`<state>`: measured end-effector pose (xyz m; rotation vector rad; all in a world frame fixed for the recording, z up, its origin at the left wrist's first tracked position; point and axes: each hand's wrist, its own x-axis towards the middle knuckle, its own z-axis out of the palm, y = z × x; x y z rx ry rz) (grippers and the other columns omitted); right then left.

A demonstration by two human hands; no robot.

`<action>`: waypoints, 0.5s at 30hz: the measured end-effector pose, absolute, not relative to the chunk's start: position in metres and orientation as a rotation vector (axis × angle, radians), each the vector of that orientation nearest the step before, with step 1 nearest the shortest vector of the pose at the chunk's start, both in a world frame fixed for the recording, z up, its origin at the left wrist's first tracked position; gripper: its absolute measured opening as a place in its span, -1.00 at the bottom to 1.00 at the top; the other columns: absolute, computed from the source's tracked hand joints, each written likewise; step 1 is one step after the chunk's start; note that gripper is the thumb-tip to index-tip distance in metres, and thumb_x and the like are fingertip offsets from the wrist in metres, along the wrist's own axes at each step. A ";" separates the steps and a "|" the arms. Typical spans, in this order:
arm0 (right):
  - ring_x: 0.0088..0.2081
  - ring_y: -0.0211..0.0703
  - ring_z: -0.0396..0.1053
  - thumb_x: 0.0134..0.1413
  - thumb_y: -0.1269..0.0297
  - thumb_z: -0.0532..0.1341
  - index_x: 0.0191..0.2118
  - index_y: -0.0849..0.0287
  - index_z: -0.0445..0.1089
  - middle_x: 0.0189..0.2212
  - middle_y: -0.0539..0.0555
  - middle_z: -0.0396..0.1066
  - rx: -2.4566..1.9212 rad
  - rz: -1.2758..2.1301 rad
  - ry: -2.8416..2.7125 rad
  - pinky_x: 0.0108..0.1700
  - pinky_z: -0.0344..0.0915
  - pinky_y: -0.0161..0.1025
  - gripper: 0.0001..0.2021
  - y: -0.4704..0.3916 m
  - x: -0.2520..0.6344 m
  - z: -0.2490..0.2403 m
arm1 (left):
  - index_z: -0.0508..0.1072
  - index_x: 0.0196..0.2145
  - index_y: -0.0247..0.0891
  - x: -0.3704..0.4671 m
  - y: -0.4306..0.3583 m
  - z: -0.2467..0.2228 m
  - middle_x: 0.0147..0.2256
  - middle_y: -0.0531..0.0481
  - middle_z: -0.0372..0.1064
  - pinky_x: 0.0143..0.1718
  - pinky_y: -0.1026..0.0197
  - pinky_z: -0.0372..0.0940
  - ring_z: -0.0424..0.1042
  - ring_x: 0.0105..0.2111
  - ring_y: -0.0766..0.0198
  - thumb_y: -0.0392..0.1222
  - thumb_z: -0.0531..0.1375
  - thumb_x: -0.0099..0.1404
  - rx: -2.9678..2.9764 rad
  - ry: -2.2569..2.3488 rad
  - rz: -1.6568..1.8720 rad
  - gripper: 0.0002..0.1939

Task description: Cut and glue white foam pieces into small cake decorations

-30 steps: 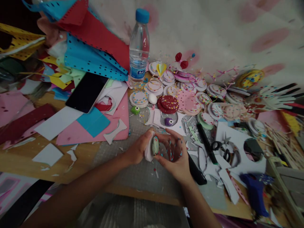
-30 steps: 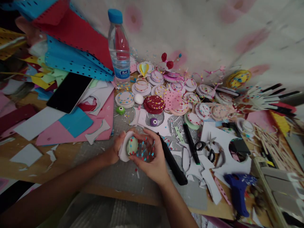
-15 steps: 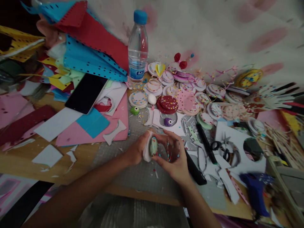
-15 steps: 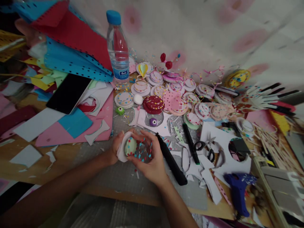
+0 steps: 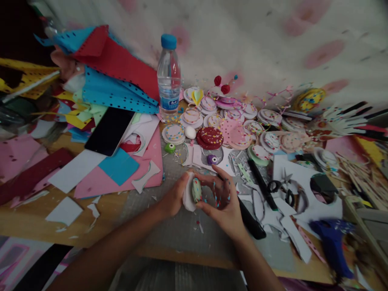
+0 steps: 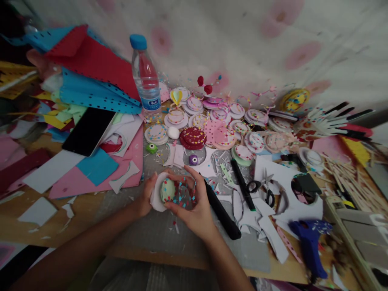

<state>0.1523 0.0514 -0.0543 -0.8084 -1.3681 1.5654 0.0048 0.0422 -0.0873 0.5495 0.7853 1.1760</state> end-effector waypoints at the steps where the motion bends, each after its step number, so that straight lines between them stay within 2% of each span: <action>1: 0.08 -0.05 0.34 -0.10 0.37 0.45 0.22 -0.17 0.08 0.04 0.04 0.40 -0.797 1.569 -1.336 0.12 0.28 -0.03 -0.19 0.052 0.152 -0.053 | 0.41 -0.29 -0.23 0.004 0.042 -0.084 -0.31 -0.04 0.41 -0.15 0.13 0.25 0.36 -0.18 0.08 0.27 0.10 0.23 0.586 0.783 1.198 -0.53; 4: 0.20 0.01 0.21 -0.16 0.26 0.49 0.30 -0.17 -0.06 0.16 0.09 0.29 -0.717 1.559 -1.256 0.20 0.17 0.03 -0.04 0.054 0.152 -0.052 | 0.39 -0.17 -0.21 -0.001 0.043 -0.075 -0.19 -0.07 0.42 -0.18 0.15 0.27 0.38 -0.12 0.06 0.28 0.12 0.22 0.694 0.769 1.218 -0.51; 6: 0.24 0.01 0.14 -0.09 0.22 0.45 0.31 -0.15 -0.09 0.21 0.12 0.22 -0.681 1.498 -1.239 0.22 0.12 0.03 -0.08 0.057 0.153 -0.053 | 0.36 -0.11 -0.19 -0.004 0.045 -0.069 -0.13 -0.09 0.41 -0.19 0.17 0.29 0.39 -0.10 0.05 0.30 0.20 0.15 0.758 0.760 1.234 -0.45; 8: 0.20 0.00 0.19 0.05 0.20 0.36 0.28 -0.11 0.00 0.20 0.13 0.23 -0.702 1.386 -1.212 0.17 0.16 0.00 -0.26 0.060 0.155 -0.053 | 0.33 -0.07 -0.17 -0.005 0.047 -0.066 -0.07 -0.11 0.38 -0.14 0.17 0.30 0.40 -0.06 0.04 0.23 0.36 -0.01 0.819 0.775 1.286 -0.35; 11: 0.02 -0.05 0.32 0.18 0.19 0.23 0.16 -0.03 0.19 0.09 0.14 0.30 -0.777 1.253 -1.143 0.00 0.28 -0.09 -0.56 0.063 0.158 -0.054 | 0.30 -0.03 -0.12 -0.004 0.050 -0.066 0.02 -0.10 0.34 -0.04 0.14 0.30 0.38 0.01 0.02 0.02 0.51 -0.22 0.899 0.839 1.403 -0.20; 15: -0.15 -0.13 0.35 0.22 0.21 0.16 0.01 0.02 0.28 -0.08 0.10 0.35 -0.881 1.206 -1.206 -0.14 0.32 -0.18 -0.75 0.064 0.160 -0.051 | 0.26 0.00 -0.08 -0.002 0.050 -0.068 0.07 -0.09 0.32 0.01 0.10 0.32 0.36 0.07 0.04 -0.18 0.53 -0.24 1.056 0.972 1.506 -0.15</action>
